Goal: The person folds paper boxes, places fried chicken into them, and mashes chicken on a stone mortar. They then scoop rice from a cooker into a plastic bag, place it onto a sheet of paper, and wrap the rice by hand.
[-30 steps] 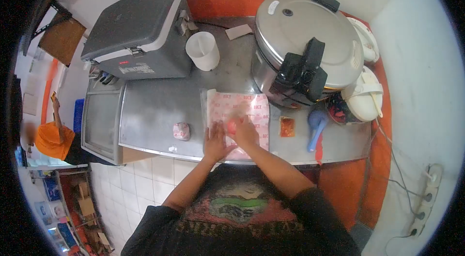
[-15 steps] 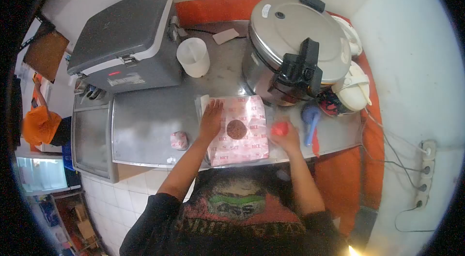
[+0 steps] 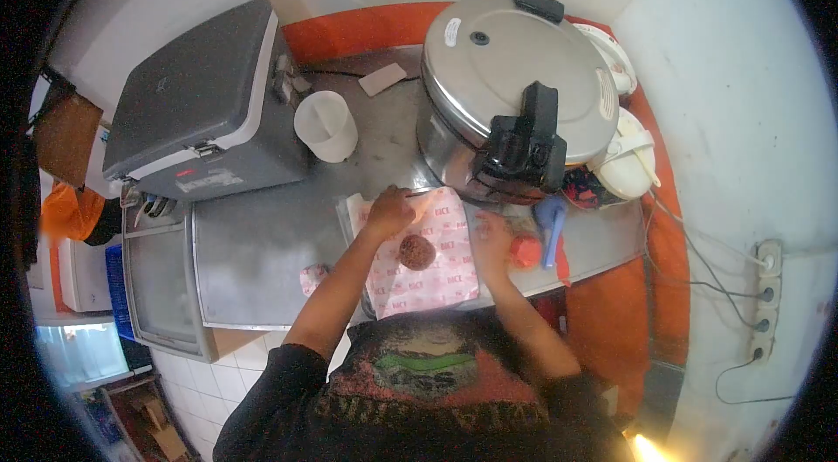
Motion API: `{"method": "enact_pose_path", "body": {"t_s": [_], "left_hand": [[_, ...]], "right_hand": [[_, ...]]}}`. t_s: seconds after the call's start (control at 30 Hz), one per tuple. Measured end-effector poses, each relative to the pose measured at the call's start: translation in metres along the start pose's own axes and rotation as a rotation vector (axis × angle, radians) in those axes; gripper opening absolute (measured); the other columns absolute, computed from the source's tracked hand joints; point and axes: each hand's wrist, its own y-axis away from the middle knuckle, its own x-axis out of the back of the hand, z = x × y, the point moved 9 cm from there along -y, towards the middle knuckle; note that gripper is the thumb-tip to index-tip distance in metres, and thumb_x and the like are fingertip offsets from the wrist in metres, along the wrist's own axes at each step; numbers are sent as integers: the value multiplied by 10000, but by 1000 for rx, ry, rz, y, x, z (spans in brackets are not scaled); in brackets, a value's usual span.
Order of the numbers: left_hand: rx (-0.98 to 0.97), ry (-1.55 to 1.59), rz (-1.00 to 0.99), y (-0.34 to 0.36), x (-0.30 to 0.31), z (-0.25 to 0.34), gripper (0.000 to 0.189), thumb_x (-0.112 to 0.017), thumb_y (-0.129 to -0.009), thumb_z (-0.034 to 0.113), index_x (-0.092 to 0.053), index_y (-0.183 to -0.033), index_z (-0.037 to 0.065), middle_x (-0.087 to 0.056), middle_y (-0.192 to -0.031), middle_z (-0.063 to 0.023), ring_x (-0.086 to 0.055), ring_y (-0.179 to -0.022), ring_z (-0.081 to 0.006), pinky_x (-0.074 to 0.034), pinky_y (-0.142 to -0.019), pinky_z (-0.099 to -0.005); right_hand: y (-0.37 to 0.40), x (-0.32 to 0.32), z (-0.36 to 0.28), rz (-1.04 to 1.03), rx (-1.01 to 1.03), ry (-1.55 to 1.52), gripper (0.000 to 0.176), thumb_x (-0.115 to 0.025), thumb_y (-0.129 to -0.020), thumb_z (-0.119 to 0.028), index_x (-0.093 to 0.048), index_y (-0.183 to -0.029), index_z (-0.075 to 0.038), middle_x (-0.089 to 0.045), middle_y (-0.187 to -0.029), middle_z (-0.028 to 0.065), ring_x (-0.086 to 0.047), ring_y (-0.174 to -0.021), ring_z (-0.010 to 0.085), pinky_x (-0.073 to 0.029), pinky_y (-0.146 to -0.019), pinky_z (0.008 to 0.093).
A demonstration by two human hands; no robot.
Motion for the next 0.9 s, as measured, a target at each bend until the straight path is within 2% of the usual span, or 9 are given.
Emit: {"method": "enact_pose_path", "body": {"t_s": [0.03, 0.13, 0.2, 0.4, 0.6, 0.7, 0.8, 0.83, 0.9], "left_hand": [[-2, -61, -102, -7, 3, 5, 374, -660, -806, 247, -656, -1141, 80, -609, -1196, -160, -588, -1020, -346, -452, -899, -507], [-125, -298, -133, -10, 33, 33, 223, -686, -803, 246, -692, -970, 99, -642, -1114, -124, -594, -993, -333, -462, -897, -487], [-205, -185, -174, -6, 26, 28, 200, -707, -789, 240, -694, -939, 108, -661, -1049, -110, -601, -982, -326, -468, -889, -478], [-228, -1, -88, 20, 47, 27, 177, -731, -764, 206, -687, -894, 95, -674, -901, -82, -616, -957, -309, -486, -813, -459], [-341, 127, -157, 58, 83, 46, 146, -741, -738, 159, -698, -864, 98, -624, -827, -73, -624, -886, -309, -510, -751, -419], [-486, 44, -162, 88, 78, 61, 144, -743, -714, 139, -701, -848, 106, -614, -834, -62, -624, -889, -289, -512, -747, -410], [-508, 13, -100, 114, 69, 60, 157, -744, -693, 129, -703, -843, 106, -619, -887, -52, -617, -920, -275, -512, -763, -406], [-496, 22, -70, 120, 69, 60, 162, -745, -687, 127, -704, -843, 104, -621, -910, -49, -615, -932, -272, -513, -770, -405], [-497, 10, -2, 129, 71, 60, 121, -687, -729, 128, -702, -845, 96, -646, -973, -58, -604, -952, -284, -502, -778, -427]], "right_hand": [[-3, -15, -37, -120, -6, 27, 343, -606, -792, 23, -658, -1124, -46, -655, -1102, 138, -613, -1025, 329, -486, -915, 419], [-26, -73, -64, -220, 450, 9, 369, -631, -778, -21, -667, -1140, -81, -658, -1126, 133, -586, -1094, 327, -444, -985, 433], [-32, -92, -89, -289, 629, 74, 352, -663, -770, -66, -684, -1120, -104, -670, -1114, 122, -577, -1115, 322, -435, -981, 436], [-55, -123, -28, -495, 479, 517, 78, -731, -747, -177, -716, -803, -126, -687, -987, 77, -592, -1039, 291, -411, -931, 428], [-29, -94, -20, -560, 530, 425, 123, -759, -725, -238, -699, -732, -131, -673, -933, 67, -568, -1071, 297, -358, -974, 489], [14, -88, -41, -843, 450, 614, 161, -728, -748, -221, -724, -879, -128, -675, -1094, 76, -531, -1188, 302, -308, -1059, 524], [38, -93, -49, -521, 475, 666, 399, -637, -807, -176, -668, -1198, -104, -581, -1354, 125, -446, -1336, 309, -222, -1126, 562], [46, -103, -57, -681, 440, 651, 667, -596, -806, -129, -449, -1455, -89, -345, -1568, 142, -290, -1457, 341, -108, -1188, 585], [70, -121, -37, -718, 473, 670, 703, -559, -813, -90, -386, -1495, -85, -277, -1601, 134, -243, -1476, 358, -99, -1181, 610]]}}
